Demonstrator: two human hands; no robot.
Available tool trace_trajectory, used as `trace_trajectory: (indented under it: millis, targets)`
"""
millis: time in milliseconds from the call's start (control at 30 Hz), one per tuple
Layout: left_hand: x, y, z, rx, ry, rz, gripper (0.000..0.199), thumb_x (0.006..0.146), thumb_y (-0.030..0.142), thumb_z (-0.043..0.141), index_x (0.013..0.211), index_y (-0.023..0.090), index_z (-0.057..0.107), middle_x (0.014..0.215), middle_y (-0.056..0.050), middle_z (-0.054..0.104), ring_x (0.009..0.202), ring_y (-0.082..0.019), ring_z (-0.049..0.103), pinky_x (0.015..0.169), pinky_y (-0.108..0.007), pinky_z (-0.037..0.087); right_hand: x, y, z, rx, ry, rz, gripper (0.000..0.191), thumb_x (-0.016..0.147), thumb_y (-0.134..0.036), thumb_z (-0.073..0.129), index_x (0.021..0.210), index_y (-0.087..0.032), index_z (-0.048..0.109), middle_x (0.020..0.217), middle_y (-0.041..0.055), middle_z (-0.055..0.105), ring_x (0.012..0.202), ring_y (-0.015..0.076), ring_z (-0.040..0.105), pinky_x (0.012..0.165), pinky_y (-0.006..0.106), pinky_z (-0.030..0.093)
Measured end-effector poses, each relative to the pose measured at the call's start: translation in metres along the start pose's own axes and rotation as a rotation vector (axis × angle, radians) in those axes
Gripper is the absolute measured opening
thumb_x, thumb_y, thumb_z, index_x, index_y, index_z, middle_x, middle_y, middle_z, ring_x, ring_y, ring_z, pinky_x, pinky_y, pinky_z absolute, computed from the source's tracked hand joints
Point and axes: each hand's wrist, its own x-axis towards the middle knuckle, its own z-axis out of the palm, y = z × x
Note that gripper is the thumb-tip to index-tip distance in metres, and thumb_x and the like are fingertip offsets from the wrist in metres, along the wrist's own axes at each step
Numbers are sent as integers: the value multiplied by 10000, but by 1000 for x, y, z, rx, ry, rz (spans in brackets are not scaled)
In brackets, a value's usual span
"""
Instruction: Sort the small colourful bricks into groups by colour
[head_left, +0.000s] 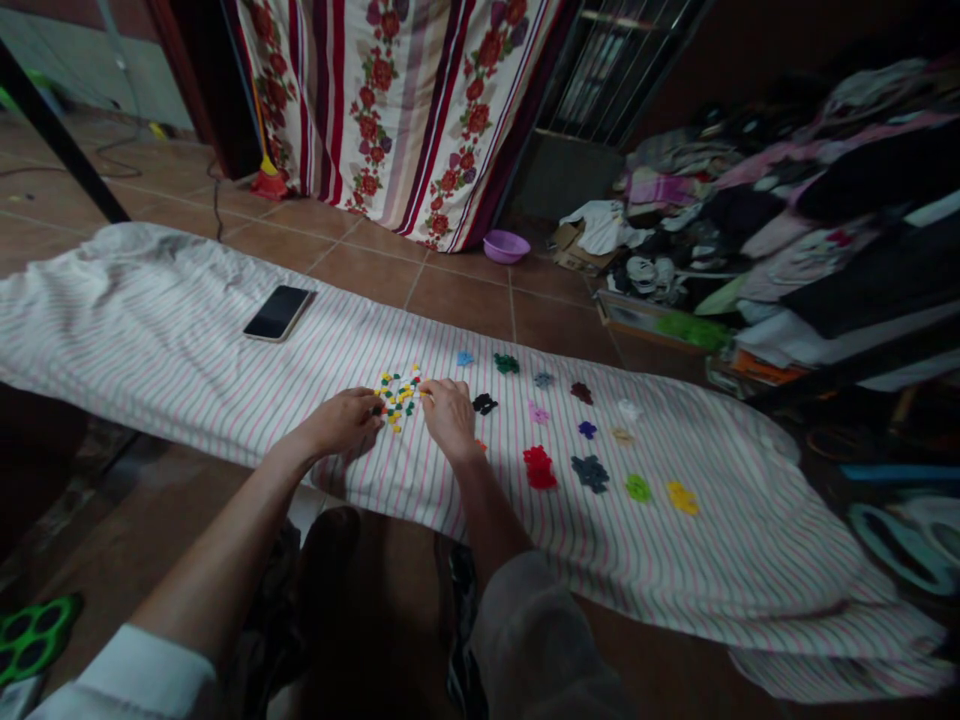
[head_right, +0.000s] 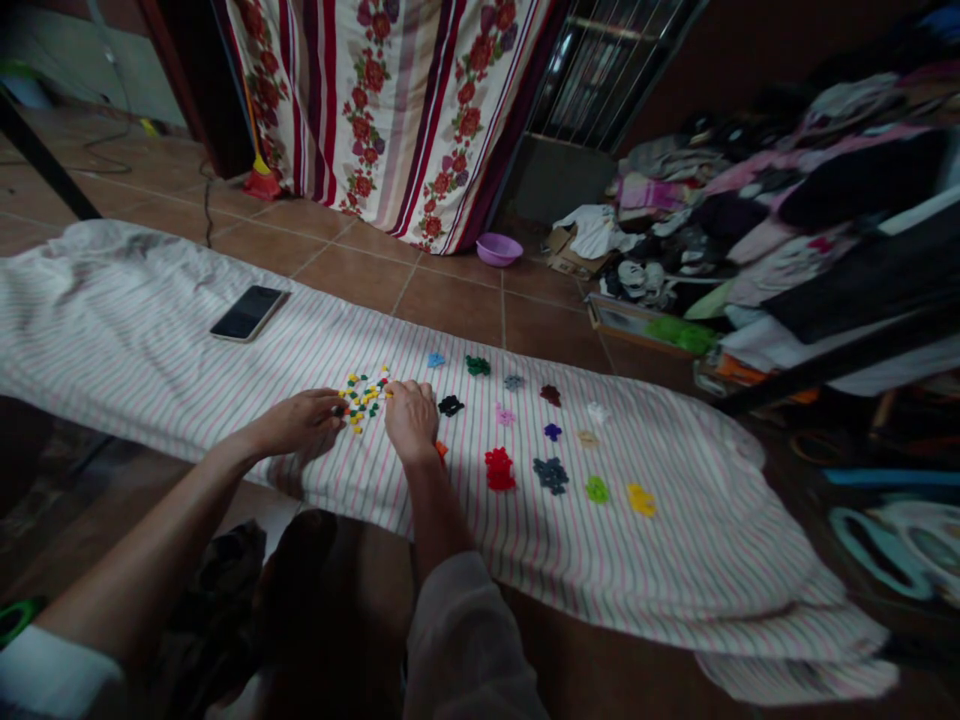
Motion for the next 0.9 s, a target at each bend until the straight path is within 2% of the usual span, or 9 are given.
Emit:
trace_trajectory:
  millis: [167, 400, 667, 900]
  targets:
    - [1, -2, 1, 6, -7, 2, 330, 872, 308, 436, 1090, 163, 635, 1190, -118, 630, 1131, -214, 572, 986, -315, 421, 2, 2, -1, 28, 20, 9, 213, 896, -207, 469, 978, -218, 665, 971, 63, 667, 955, 213, 505, 872, 335, 361]
    - [1, -2, 2, 11, 2, -2, 337, 862, 318, 429, 1079, 174, 644, 1208, -113, 627, 1125, -217, 581, 981, -325, 431, 1, 17, -12, 85, 89, 18, 237, 875, -155, 444, 971, -209, 655, 981, 50, 681, 922, 207, 538, 882, 335, 370]
    - [2, -2, 2, 54, -24, -13, 380, 860, 345, 400, 1119, 187, 629, 1236, -102, 619, 1137, -203, 571, 1005, -319, 412, -6, 52, -41, 55, 239, 115, 250, 831, -144, 446, 932, -223, 660, 973, 38, 690, 906, 207, 546, 868, 330, 391]
    - [4, -7, 5, 75, -14, 15, 466, 841, 400, 348, 1112, 157, 639, 1214, -119, 630, 1106, -217, 591, 993, -322, 424, -20, 98, -75, 27, 357, 301, 269, 798, -162, 446, 929, -194, 679, 955, 61, 701, 880, 201, 576, 875, 340, 395]
